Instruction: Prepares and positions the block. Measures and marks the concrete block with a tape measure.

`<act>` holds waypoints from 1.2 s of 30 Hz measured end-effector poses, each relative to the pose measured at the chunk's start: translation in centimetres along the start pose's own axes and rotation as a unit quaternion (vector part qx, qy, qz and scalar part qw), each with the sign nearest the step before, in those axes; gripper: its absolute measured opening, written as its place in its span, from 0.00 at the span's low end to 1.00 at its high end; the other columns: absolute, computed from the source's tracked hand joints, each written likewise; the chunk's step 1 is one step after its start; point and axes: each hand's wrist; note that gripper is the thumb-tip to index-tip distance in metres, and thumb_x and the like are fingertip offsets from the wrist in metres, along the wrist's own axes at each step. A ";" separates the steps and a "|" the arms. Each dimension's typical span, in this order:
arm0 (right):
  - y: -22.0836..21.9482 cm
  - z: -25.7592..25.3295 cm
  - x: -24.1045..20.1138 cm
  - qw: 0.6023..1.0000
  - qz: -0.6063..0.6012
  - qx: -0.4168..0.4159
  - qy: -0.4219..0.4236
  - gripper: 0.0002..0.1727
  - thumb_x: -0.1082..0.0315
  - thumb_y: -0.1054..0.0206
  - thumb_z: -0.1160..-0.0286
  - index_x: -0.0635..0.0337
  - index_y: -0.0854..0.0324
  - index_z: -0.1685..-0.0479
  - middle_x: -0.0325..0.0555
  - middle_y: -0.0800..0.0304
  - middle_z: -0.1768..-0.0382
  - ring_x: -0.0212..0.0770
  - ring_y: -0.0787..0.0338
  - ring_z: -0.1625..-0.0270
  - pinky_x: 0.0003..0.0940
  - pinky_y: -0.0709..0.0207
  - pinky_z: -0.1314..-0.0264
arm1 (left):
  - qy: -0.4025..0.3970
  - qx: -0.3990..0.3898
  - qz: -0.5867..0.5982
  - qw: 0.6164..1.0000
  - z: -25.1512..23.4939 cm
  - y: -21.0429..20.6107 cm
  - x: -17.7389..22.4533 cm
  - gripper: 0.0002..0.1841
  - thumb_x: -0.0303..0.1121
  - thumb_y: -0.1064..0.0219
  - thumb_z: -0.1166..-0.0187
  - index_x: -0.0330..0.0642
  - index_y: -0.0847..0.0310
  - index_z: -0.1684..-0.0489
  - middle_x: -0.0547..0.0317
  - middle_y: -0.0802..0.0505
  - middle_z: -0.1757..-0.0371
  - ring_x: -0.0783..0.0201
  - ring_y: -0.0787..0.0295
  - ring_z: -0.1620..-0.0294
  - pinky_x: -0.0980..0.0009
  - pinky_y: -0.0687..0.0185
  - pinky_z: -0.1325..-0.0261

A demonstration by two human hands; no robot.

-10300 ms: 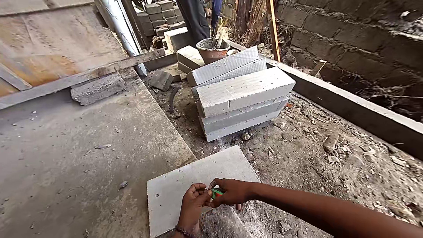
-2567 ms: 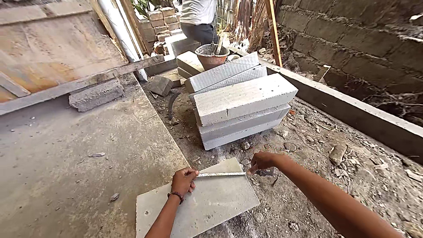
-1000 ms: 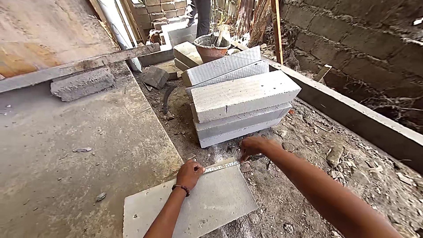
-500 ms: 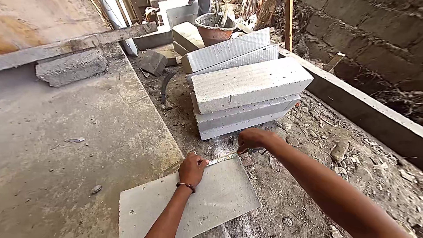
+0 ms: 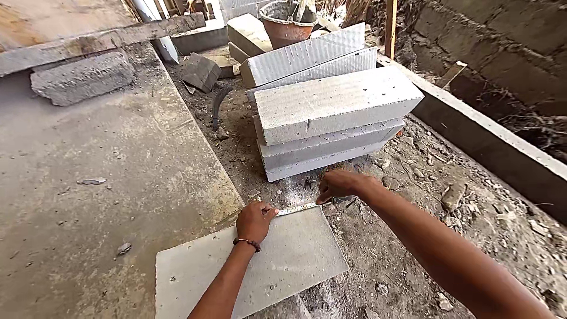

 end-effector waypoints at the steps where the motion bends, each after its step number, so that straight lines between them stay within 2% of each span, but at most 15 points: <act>1: -0.1 0.0 0.1 1.000 -0.004 -0.004 0.003 0.27 0.35 0.28 0.28 0.53 0.07 0.70 0.46 0.09 0.70 0.50 0.09 0.60 0.63 0.19 0.51 | 0.003 -0.001 0.000 1.000 0.0 0.0 0.0 0.15 0.50 0.25 0.23 0.48 0.06 0.62 0.58 0.05 0.59 0.55 0.10 0.56 0.44 0.17 0.49; 5: 0.2 0.3 -0.6 1.000 -0.010 -0.016 0.007 0.25 0.40 0.29 0.24 0.54 0.07 0.69 0.46 0.09 0.70 0.49 0.09 0.59 0.62 0.20 0.52 | 0.004 0.006 -0.014 1.000 0.1 -0.3 0.1 0.14 0.50 0.25 0.22 0.50 0.06 0.62 0.59 0.06 0.58 0.56 0.10 0.55 0.46 0.17 0.48; 9: 0.7 0.5 -1.1 1.000 0.031 0.003 -0.002 0.25 0.40 0.31 0.22 0.53 0.08 0.66 0.47 0.08 0.66 0.52 0.09 0.54 0.63 0.20 0.48 | -0.003 0.011 -0.015 1.000 0.2 -0.5 -0.1 0.14 0.50 0.26 0.21 0.49 0.06 0.62 0.58 0.06 0.58 0.55 0.10 0.54 0.46 0.17 0.48; 15: 0.5 0.0 -0.6 0.996 0.079 0.044 0.018 0.27 0.37 0.33 0.23 0.52 0.10 0.71 0.44 0.10 0.71 0.49 0.09 0.59 0.58 0.21 0.53 | -0.005 0.016 -0.013 1.000 0.3 -0.7 -0.4 0.15 0.52 0.27 0.21 0.51 0.06 0.62 0.60 0.07 0.59 0.57 0.10 0.55 0.47 0.16 0.49; 19: -0.3 0.2 0.0 0.992 0.096 0.070 0.037 0.27 0.37 0.35 0.20 0.52 0.11 0.69 0.44 0.10 0.68 0.49 0.09 0.57 0.57 0.20 0.48 | -0.022 0.028 -0.005 0.999 0.5 -0.9 -0.8 0.11 0.48 0.27 0.20 0.54 0.04 0.59 0.63 0.07 0.58 0.61 0.10 0.57 0.51 0.15 0.49; 24: -0.8 0.6 0.1 0.990 0.099 0.085 0.046 0.26 0.38 0.36 0.19 0.51 0.11 0.69 0.43 0.09 0.68 0.48 0.09 0.56 0.56 0.20 0.47 | -0.023 0.040 -0.009 0.999 0.7 -1.1 -0.6 0.11 0.47 0.27 0.20 0.53 0.04 0.59 0.62 0.07 0.58 0.60 0.10 0.57 0.50 0.15 0.49; 27: -0.8 0.6 -0.1 0.990 0.099 0.085 0.048 0.27 0.39 0.36 0.19 0.54 0.12 0.70 0.46 0.11 0.70 0.51 0.10 0.58 0.59 0.20 0.51 | -0.027 0.034 -0.007 0.999 0.6 -0.9 -0.7 0.11 0.46 0.28 0.19 0.51 0.05 0.58 0.59 0.06 0.57 0.56 0.09 0.54 0.46 0.16 0.46; 30: -0.6 0.5 -0.3 0.990 0.106 0.078 0.042 0.26 0.39 0.35 0.19 0.53 0.11 0.69 0.46 0.09 0.69 0.52 0.09 0.56 0.59 0.20 0.49 | -0.028 0.027 -0.002 0.999 0.6 -0.8 -0.8 0.11 0.46 0.28 0.18 0.51 0.04 0.57 0.58 0.06 0.58 0.56 0.09 0.54 0.47 0.16 0.46; 36: -0.5 0.6 -0.4 0.989 0.113 0.085 0.041 0.27 0.39 0.35 0.20 0.53 0.12 0.72 0.45 0.11 0.72 0.50 0.10 0.59 0.57 0.21 0.51 | -0.034 0.012 0.007 0.999 0.6 -0.4 -0.8 0.10 0.44 0.29 0.17 0.50 0.04 0.57 0.58 0.06 0.56 0.57 0.10 0.55 0.48 0.16 0.47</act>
Point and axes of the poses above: each hand's wrist, its own z-axis away from the middle knuckle, its own y-axis out of the back of the hand, x = y × z
